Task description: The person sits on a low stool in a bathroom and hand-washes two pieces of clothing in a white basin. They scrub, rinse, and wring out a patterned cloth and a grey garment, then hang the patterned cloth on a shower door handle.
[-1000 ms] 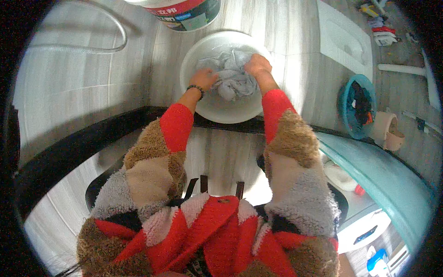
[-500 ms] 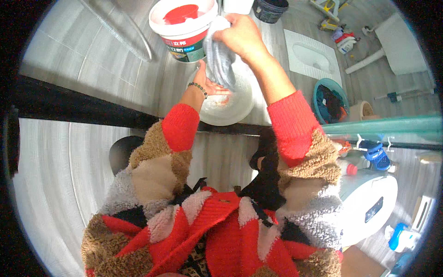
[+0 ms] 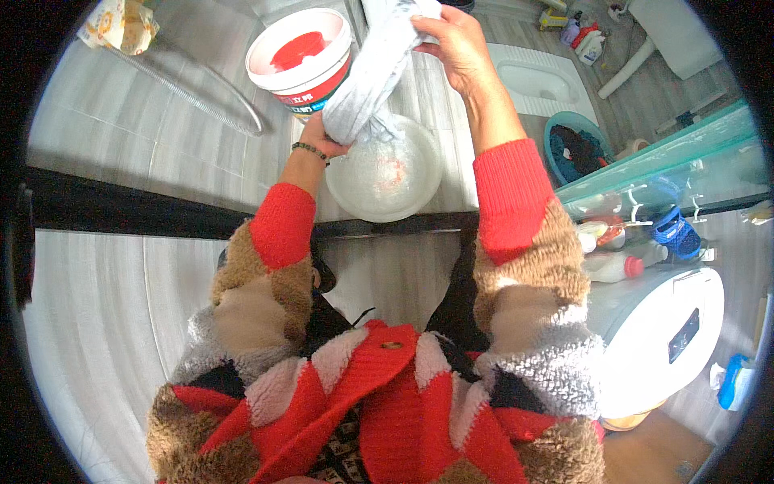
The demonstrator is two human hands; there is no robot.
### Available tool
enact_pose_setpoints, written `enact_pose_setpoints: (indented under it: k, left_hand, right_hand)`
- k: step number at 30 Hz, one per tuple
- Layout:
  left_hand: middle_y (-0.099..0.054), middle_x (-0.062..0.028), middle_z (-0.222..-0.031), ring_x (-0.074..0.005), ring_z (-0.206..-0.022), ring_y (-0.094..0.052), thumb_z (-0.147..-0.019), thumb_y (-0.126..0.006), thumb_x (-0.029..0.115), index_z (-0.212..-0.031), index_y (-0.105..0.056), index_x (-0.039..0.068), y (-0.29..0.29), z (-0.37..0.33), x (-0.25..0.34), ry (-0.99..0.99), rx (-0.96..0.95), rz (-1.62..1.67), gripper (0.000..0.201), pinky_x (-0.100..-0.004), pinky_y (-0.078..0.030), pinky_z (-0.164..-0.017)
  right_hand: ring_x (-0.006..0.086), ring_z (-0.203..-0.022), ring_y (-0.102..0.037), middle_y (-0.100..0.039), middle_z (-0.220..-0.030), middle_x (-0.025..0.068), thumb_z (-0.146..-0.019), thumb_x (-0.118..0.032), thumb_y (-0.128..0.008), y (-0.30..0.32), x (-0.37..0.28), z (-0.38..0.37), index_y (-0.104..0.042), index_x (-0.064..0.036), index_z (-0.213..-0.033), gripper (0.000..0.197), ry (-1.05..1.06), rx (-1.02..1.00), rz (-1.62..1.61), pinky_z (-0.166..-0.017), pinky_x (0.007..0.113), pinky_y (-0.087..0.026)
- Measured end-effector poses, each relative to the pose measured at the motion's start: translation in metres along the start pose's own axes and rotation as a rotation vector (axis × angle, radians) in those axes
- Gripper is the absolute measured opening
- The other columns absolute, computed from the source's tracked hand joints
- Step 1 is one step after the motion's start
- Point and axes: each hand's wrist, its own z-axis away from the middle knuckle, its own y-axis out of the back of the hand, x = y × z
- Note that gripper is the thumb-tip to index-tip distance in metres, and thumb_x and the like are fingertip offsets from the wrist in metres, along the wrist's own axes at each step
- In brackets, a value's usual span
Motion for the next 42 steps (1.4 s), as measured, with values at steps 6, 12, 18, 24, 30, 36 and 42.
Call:
enact_pose_setpoints:
  k: [6,12,18,24,30,36,42]
  left_hand:
    - [-0.062,-0.0121,-0.112,-0.0264,-0.103,-0.060,-0.090,-0.048,0.030,-0.110,-0.059,0.003,-0.065,0.050,0.033,-0.137,-0.289,-0.144,0.036,-0.0436,-0.047,-0.092]
    - [-0.061,-0.0147,-0.113,-0.0275,-0.104,-0.060,-0.093,-0.040,0.026,-0.113,-0.056,-0.001,-0.077,0.059,0.024,-0.173,-0.485,-0.063,0.037,-0.0439,-0.046,-0.093]
    - [-0.061,-0.0131,-0.115,-0.0250,-0.104,-0.059,-0.095,-0.044,0.029,-0.115,-0.056,0.000,-0.060,0.063,0.020,0.076,-0.599,0.160,0.037,-0.0409,-0.047,-0.093]
    - [-0.061,-0.0128,-0.114,-0.0235,-0.104,-0.059,-0.090,-0.055,0.043,-0.117,-0.053,-0.002,-0.046,0.070,0.020,-0.049,-0.336,-0.458,0.053,-0.0349,-0.047,-0.091]
    - [-0.060,-0.0290,-0.103,-0.0380,-0.094,-0.062,-0.054,-0.074,0.064,-0.133,-0.016,-0.019,-0.038,0.069,0.008,-0.663,-0.056,-1.853,0.128,-0.0369,-0.050,-0.081]
    - [-0.066,-0.0196,-0.084,-0.0345,-0.075,-0.065,-0.066,-0.066,0.052,-0.137,-0.021,-0.011,-0.031,0.069,-0.027,-0.585,-0.065,-2.289,0.106,-0.0416,-0.051,-0.069]
    - [-0.065,-0.0173,-0.096,-0.0291,-0.091,-0.064,-0.072,-0.067,0.044,-0.112,-0.055,-0.005,-0.014,0.053,-0.006,-0.541,-0.117,-2.083,0.064,-0.0412,-0.051,-0.074]
  right_hand:
    - [0.0187,-0.088,-0.059,-0.064,-0.099,0.0067,-0.086,-0.048,-0.058,0.035,0.101,-0.003,-0.060,-0.0044,-0.104,0.047,-0.406,0.290,0.121,-0.075,0.039,-0.049]
    - [0.0354,-0.113,-0.049,-0.050,-0.127,0.0151,-0.081,-0.072,-0.040,-0.033,0.163,0.043,-0.044,-0.0116,-0.130,0.078,-0.800,0.251,-0.366,-0.088,0.061,-0.041]
    - [0.0326,-0.108,-0.054,-0.054,-0.124,0.0114,-0.088,-0.061,-0.039,-0.051,0.156,0.027,-0.046,-0.0114,-0.128,0.064,-0.298,-0.069,-1.215,-0.092,0.045,-0.046]
    - [0.0250,-0.089,-0.063,-0.065,-0.097,0.0110,-0.086,-0.038,-0.058,-0.028,0.135,-0.012,-0.058,-0.0006,-0.111,0.044,-0.357,0.069,-0.674,-0.081,0.039,-0.052]
    - [0.0280,-0.089,-0.065,-0.067,-0.096,0.0148,-0.078,-0.034,-0.063,-0.028,0.139,-0.013,-0.059,0.0051,-0.108,0.049,-0.594,0.186,0.204,-0.080,0.036,-0.052]
    - [0.0330,-0.100,-0.062,-0.064,-0.105,0.0196,-0.067,-0.040,-0.067,-0.051,0.140,0.005,-0.065,-0.0001,-0.103,0.054,-0.585,-0.076,1.282,-0.086,0.038,-0.049]
    - [0.0311,-0.088,-0.064,-0.063,-0.102,0.0220,-0.070,-0.040,-0.072,-0.052,0.135,-0.006,-0.061,0.0056,-0.102,0.056,-0.564,-0.131,0.997,-0.076,0.038,-0.051]
